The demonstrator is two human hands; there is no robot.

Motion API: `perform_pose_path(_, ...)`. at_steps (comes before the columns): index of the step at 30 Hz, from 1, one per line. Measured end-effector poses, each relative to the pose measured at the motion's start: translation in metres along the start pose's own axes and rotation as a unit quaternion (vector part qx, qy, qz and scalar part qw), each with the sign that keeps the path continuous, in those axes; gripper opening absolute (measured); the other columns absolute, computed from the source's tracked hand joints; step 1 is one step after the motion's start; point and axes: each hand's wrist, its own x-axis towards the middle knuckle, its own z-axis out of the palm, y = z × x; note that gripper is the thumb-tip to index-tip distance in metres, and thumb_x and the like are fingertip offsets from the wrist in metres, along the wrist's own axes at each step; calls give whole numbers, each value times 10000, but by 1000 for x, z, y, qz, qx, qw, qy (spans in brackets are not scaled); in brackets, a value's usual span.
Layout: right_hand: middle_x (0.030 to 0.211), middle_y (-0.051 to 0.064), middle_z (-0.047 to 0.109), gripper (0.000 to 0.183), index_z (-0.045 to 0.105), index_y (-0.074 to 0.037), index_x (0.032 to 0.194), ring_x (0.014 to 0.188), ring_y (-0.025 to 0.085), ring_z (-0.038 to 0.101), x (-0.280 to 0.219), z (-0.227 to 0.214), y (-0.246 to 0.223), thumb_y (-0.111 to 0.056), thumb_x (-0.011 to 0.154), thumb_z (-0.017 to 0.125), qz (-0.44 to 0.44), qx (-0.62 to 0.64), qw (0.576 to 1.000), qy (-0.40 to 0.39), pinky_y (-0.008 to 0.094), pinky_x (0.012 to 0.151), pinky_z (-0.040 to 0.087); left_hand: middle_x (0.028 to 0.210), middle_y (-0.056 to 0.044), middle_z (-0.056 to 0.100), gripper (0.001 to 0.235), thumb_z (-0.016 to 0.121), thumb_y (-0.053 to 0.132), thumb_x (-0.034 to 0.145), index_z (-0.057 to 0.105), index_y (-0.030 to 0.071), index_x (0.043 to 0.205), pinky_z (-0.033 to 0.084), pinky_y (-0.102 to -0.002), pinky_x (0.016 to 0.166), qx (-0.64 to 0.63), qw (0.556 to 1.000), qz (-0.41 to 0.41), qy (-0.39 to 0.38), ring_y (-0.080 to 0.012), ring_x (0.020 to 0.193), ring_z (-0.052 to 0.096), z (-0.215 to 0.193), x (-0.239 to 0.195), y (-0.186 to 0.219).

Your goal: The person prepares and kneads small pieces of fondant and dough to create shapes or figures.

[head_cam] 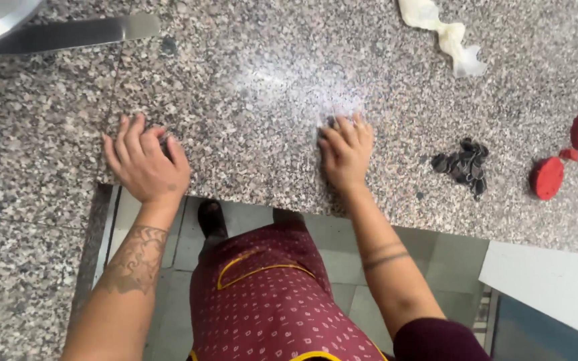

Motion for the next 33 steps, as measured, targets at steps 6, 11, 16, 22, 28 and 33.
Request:
perform_pose_path(6, 1183, 334, 602, 286, 657, -35, 1131, 1153, 542, 495, 54, 12, 44, -286, 1105, 522, 400, 439, 804, -29, 638, 1039, 385, 1459, -164, 568, 191, 583, 235, 1079, 593, 82, 1193, 220, -614, 1262, 22, 1000, -8, 7, -373, 1462, 457, -2, 5, 0)
perform_pose_path(11, 1549, 274, 431, 554, 570, 39, 1399, 1447, 500, 327, 41, 28, 16, -340, 1008, 668, -2, 97, 990, 107, 621, 1187, 234, 1470, -163, 563, 194, 584, 240, 1096, 596, 80, 1205, 221, -615, 1260, 2, 1000, 2, 3, -372, 1466, 453, -5, 5, 3)
perform_pose_path(16, 1519, 154, 507, 409, 614, -71, 1367, 1455, 406, 377, -29, 32, 47, -185, 979, 675, -73, 148, 981, 101, 581, 1197, 266, 1461, -169, 566, 196, 593, 232, 1073, 601, 73, 1187, 215, -612, 1254, 5, 1000, 10, 17, -370, 1459, 457, -2, 7, 1)
perform_pose_path(22, 1222, 81, 668, 145, 739, -216, 1076, 1168, 351, 548, 22, 38, 80, -229, 932, 757, 56, 75, 977, 194, 532, 1005, 429, 1460, -168, 574, 202, 592, 228, 1058, 604, 78, 1193, 214, -608, 1262, 8, 1000, -7, 10, -363, 1464, 462, -5, 8, 1)
perform_pose_path(28, 1281, 144, 657, 267, 681, -81, 1279, 1175, 371, 596, -11, 52, 38, -200, 1040, 684, 134, 192, 964, 128, 465, 1020, 486, 1463, -174, 579, 200, 591, 239, 1084, 602, 61, 1174, 212, -614, 1269, 0, 1000, 6, -6, -373, 1474, 458, 0, -1, 0)
perform_pose_path(33, 1319, 144, 654, 279, 667, -76, 1249, 1348, 372, 574, -31, 38, 85, -204, 1003, 695, 52, 287, 953, 83, 466, 1166, 433, 1472, -174, 579, 196, 562, 241, 1132, 598, 61, 1201, 215, -622, 1274, 19, 1000, 5, -5, -378, 1487, 461, -3, 4, 0)
